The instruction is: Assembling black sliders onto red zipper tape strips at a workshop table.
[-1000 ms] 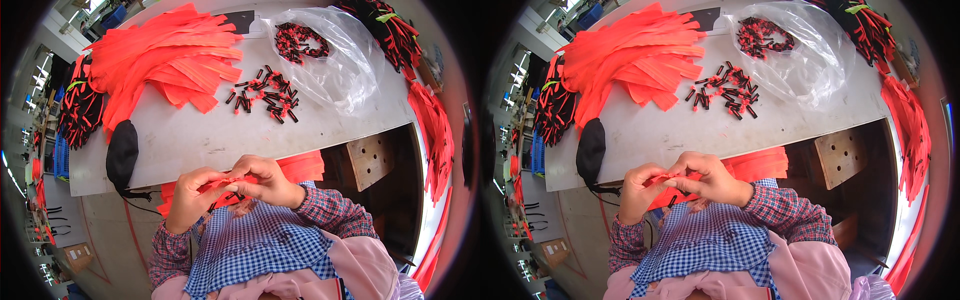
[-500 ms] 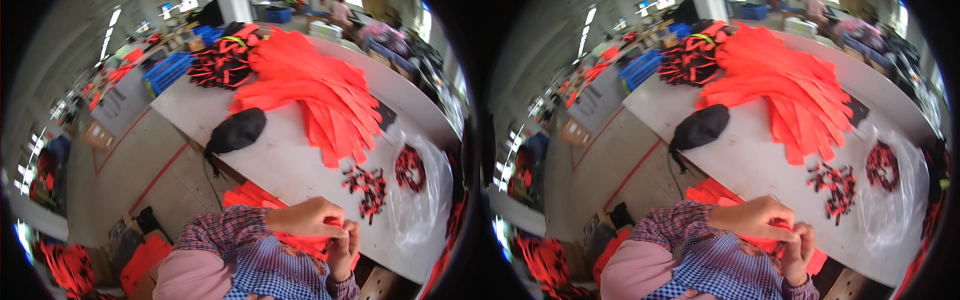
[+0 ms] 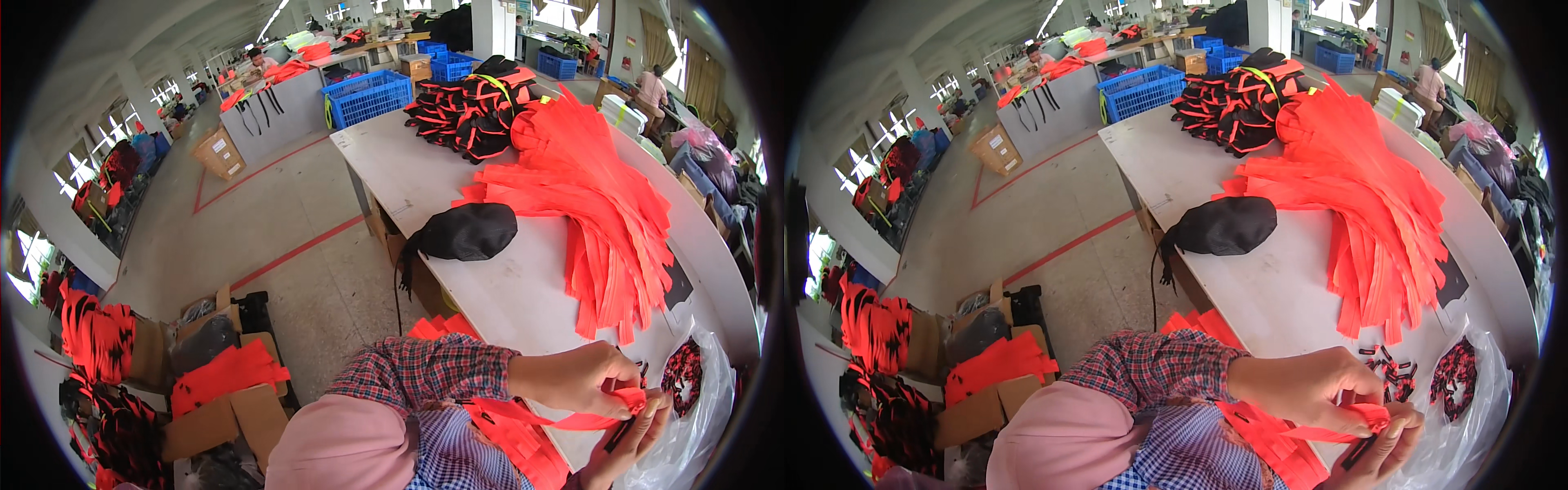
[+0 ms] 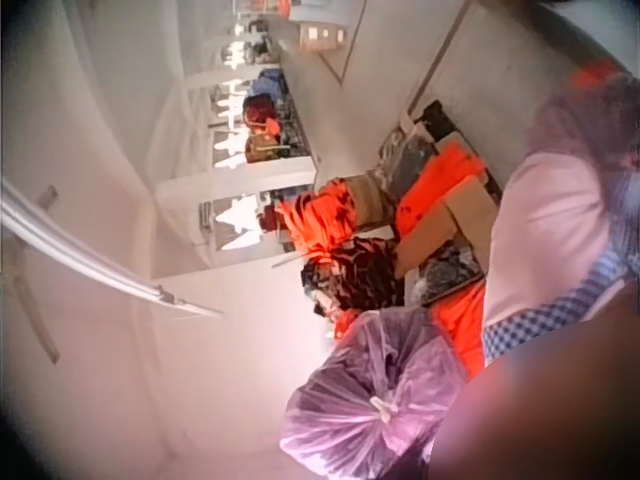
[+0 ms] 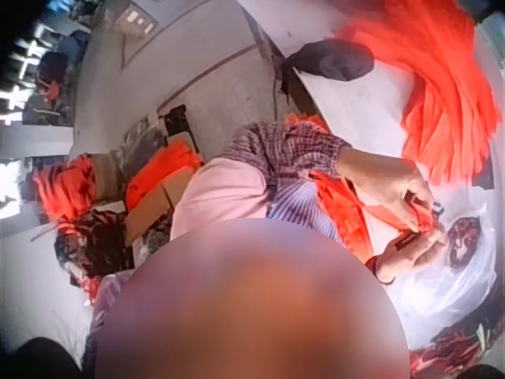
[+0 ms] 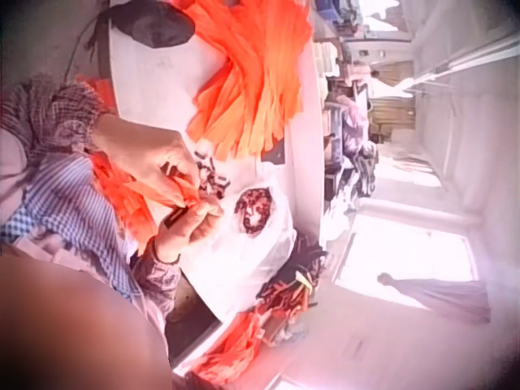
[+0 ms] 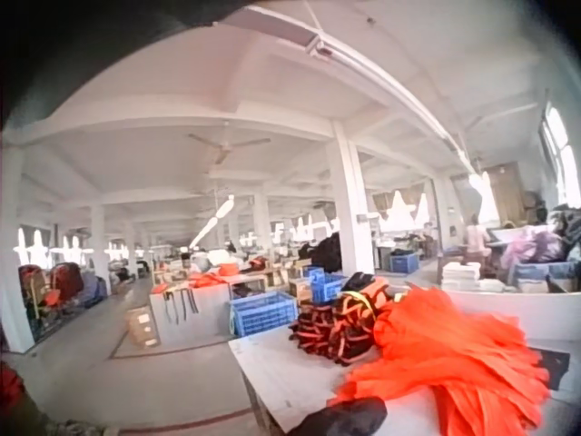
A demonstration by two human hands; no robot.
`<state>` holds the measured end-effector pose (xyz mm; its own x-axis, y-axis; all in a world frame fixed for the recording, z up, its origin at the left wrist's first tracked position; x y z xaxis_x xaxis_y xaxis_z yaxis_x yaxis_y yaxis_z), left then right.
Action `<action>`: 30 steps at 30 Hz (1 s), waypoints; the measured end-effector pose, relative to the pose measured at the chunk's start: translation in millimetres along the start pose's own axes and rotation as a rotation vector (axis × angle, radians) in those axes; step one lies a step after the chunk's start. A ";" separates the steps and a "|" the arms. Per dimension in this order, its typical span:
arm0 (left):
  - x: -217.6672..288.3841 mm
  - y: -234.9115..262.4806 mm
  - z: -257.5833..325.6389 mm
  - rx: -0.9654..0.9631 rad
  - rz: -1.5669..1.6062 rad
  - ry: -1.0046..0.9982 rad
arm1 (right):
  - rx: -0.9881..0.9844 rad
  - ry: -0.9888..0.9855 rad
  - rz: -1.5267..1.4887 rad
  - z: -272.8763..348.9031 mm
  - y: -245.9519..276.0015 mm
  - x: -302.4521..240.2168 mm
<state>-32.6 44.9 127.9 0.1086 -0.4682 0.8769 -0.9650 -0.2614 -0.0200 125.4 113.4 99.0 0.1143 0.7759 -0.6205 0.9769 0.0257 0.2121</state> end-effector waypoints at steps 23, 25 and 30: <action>-19.6 -11.1 5.6 -0.056 -0.025 0.020 | 0.099 -0.316 -0.423 9.2 -13.2 -9.6; -23.2 -18.5 13.3 -0.160 -0.070 0.061 | 0.158 -0.414 -0.557 -15.1 -0.1 -5.2; -11.5 -21.8 23.0 -0.035 -0.012 -0.109 | 0.192 -0.400 -0.436 -27.2 6.5 2.5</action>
<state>-7.3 36.5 107.2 0.1441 -0.5543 0.8198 -0.9709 -0.2392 0.0089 127.2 132.7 119.3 -0.2799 0.4225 -0.8621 0.9598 0.1440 -0.2411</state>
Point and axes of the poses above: each hand's wrist, its own z-axis away from the middle knuckle, its own y-axis out of the back of the hand, x = y × z, the point moved 6 cm from there along -z, towards the middle knuckle, and after that the axes turned 15 degrees about x, right-handed, at the moved point
